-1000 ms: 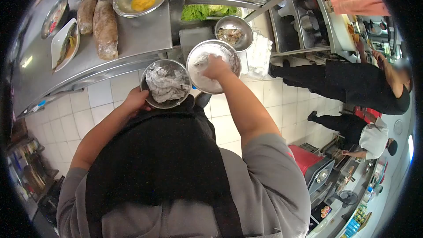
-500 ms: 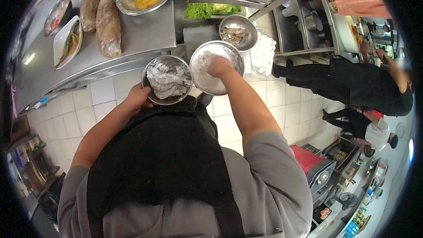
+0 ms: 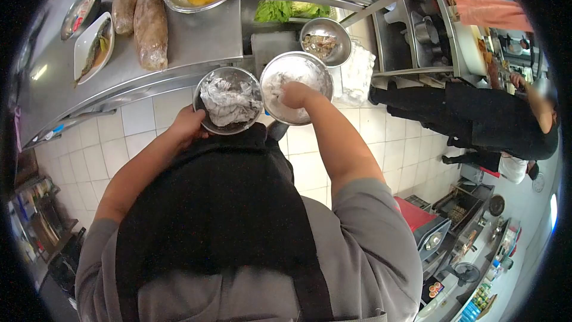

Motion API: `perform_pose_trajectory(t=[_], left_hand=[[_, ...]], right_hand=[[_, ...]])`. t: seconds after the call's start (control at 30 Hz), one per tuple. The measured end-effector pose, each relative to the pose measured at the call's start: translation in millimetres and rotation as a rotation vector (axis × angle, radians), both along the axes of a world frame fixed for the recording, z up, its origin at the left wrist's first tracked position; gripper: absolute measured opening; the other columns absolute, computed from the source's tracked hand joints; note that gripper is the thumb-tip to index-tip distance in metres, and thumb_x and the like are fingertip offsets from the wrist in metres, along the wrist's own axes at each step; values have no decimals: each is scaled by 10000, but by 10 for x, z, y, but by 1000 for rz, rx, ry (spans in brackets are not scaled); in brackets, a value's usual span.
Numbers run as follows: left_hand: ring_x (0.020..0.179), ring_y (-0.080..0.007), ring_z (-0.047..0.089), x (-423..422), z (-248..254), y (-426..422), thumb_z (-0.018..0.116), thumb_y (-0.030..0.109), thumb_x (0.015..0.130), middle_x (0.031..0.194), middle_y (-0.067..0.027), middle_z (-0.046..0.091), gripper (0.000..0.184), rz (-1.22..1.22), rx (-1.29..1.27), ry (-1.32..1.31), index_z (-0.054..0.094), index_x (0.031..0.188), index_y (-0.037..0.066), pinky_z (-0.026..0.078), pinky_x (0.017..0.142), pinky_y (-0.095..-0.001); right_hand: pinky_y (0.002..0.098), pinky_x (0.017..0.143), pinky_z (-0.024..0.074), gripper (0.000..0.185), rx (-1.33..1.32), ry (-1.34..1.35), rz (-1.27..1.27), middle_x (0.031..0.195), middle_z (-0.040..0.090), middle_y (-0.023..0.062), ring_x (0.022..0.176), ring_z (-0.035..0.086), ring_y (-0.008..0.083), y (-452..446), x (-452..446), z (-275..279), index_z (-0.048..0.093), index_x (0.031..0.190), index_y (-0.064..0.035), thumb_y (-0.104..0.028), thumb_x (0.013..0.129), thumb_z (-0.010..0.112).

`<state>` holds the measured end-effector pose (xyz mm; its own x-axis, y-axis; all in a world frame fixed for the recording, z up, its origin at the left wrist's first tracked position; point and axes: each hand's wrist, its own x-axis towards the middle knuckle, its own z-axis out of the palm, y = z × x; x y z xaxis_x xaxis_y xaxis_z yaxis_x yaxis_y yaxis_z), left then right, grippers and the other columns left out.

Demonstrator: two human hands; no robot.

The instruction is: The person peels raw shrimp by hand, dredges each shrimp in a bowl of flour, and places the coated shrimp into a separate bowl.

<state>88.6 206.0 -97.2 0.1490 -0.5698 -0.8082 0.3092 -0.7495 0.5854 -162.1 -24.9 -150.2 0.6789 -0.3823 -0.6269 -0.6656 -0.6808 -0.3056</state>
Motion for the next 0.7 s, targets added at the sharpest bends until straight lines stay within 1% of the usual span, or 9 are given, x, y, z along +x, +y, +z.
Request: perform_pose_trajectory(t=[0.17, 0.27, 0.3, 0.37, 0.47, 0.57, 0.6, 0.7], left_hand=[[624, -199, 631, 22, -14, -5, 435, 147, 891, 944, -118, 647, 310, -4, 26, 18, 515, 1155, 5, 512, 482, -278], [625, -202, 631, 34, 16, -22, 433, 148, 893, 944, -124, 646, 308, -10, 48, 20, 517, 1152, 3, 518, 488, -286], [624, -202, 631, 38, 7, -23, 434, 149, 892, 943, -124, 646, 307, -18, 43, 9, 518, 1149, 2, 521, 489, -289], [622, -203, 630, 54, -27, -15, 436, 150, 891, 941, -125, 646, 304, -30, 32, -12, 520, 1142, 0, 525, 490, -296], [619, -204, 628, 43, -52, -12, 440, 151, 888, 933, -125, 646, 303, -24, 22, -20, 522, 1135, -5, 529, 492, -302], [605, -190, 638, 34, -40, -35, 412, 122, 879, 846, -119, 659, 319, -44, 24, -26, 516, 1155, 1, 501, 463, -272], [606, -189, 637, 40, -11, -43, 413, 122, 879, 850, -119, 658, 318, -40, 29, -33, 517, 1155, 3, 502, 464, -273], [614, -196, 637, 39, 43, -29, 415, 127, 883, 876, -126, 655, 317, -26, 39, -31, 514, 1156, 0, 510, 471, -282]], right_hand=[[440, 892, 468, 378, 30, -4, -144, 1060, 635, 255, 1019, 600, 393, 78, 31, 130, 625, 1059, 23, -235, 786, 584], [443, 883, 470, 341, -72, -130, -103, 1018, 642, 252, 983, 605, 402, 81, -87, 2, 630, 1008, 14, -228, 771, 597], [440, 879, 476, 340, -91, -106, -123, 1013, 648, 237, 980, 611, 391, 65, -107, 67, 632, 1002, 3, -246, 771, 609], [433, 872, 486, 340, -133, -57, -161, 1002, 661, 207, 973, 623, 369, 41, -79, 369, 637, 990, -21, -281, 771, 632], [433, 853, 494, 287, -405, -125, -106, 973, 669, 178, 959, 634, 338, 172, 42, 564, 647, 960, -70, -281, 765, 650], [424, 849, 498, 263, -317, -69, -43, 965, 672, 164, 959, 638, 324, 344, 186, 395, 648, 941, -81, -272, 760, 656], [417, 860, 497, 310, -285, -53, -76, 993, 671, 168, 960, 638, 330, 388, 284, 354, 649, 978, -67, -274, 748, 656], [408, 875, 494, 326, -129, -41, -220, 1017, 667, 185, 966, 636, 332, 290, 391, 383, 662, 991, -70, -271, 735, 655]])
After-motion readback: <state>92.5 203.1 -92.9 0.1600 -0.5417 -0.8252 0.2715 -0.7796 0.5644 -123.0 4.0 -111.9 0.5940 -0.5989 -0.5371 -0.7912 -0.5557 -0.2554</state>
